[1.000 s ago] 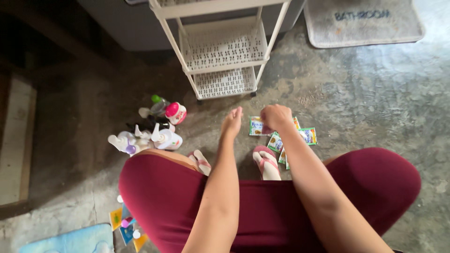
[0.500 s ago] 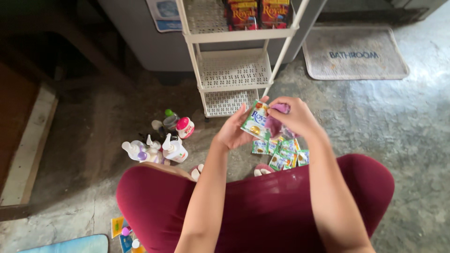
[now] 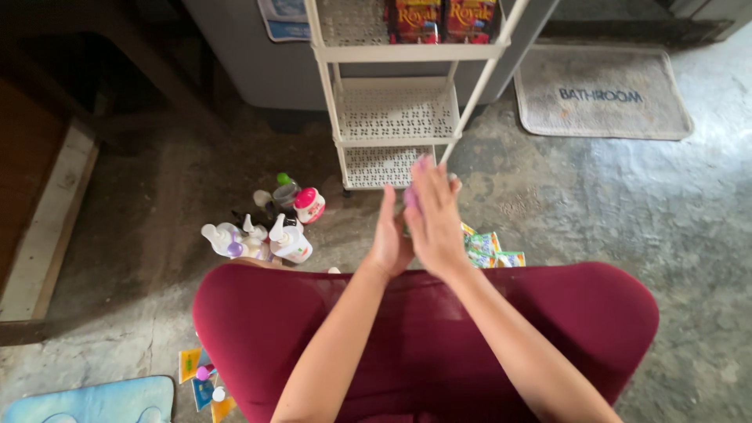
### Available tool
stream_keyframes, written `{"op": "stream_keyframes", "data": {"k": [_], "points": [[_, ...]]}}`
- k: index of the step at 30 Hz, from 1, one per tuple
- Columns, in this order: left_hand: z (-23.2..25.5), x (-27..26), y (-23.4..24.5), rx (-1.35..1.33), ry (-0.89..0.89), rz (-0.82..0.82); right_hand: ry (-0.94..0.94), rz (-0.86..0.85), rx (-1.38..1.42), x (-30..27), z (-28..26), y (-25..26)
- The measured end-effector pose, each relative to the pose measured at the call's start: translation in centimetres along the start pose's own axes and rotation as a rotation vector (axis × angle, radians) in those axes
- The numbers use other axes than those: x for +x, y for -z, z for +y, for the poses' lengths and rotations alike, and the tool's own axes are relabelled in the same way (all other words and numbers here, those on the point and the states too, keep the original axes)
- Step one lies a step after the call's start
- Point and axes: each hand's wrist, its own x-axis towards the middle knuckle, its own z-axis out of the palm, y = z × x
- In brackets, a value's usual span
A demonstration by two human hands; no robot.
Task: The person sits on the floor and wipes small packets of tea with a pink cloth. They pick up each packet from the floor, wipe it thoroughly, and place it on a white plastic shelf unit.
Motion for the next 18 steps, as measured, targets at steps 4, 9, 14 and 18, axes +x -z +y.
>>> {"op": "stream_keyframes", "data": {"k": [4,9,14,18], "points": [[-1.1,1.2,0.9,-0.126,-0.121,-0.16,0.104,-0.088,-0.175,-1.1,0.4,-0.2],[-3.1,2.1,1.8,-0.034,-0.089,-0.18,-0.306,0.282,0.087,1.9,6.7,-0.5],[-3.6,3.6,3.0,-0.194,-0.034,0.011,-1.134,0.599,1.683,1.1,8.1,1.9],[-3.5,5.0,4.1,-0.001,-0.279,0.235,-0.924,0.115,1.563,0.7,4.8,1.8]]}}
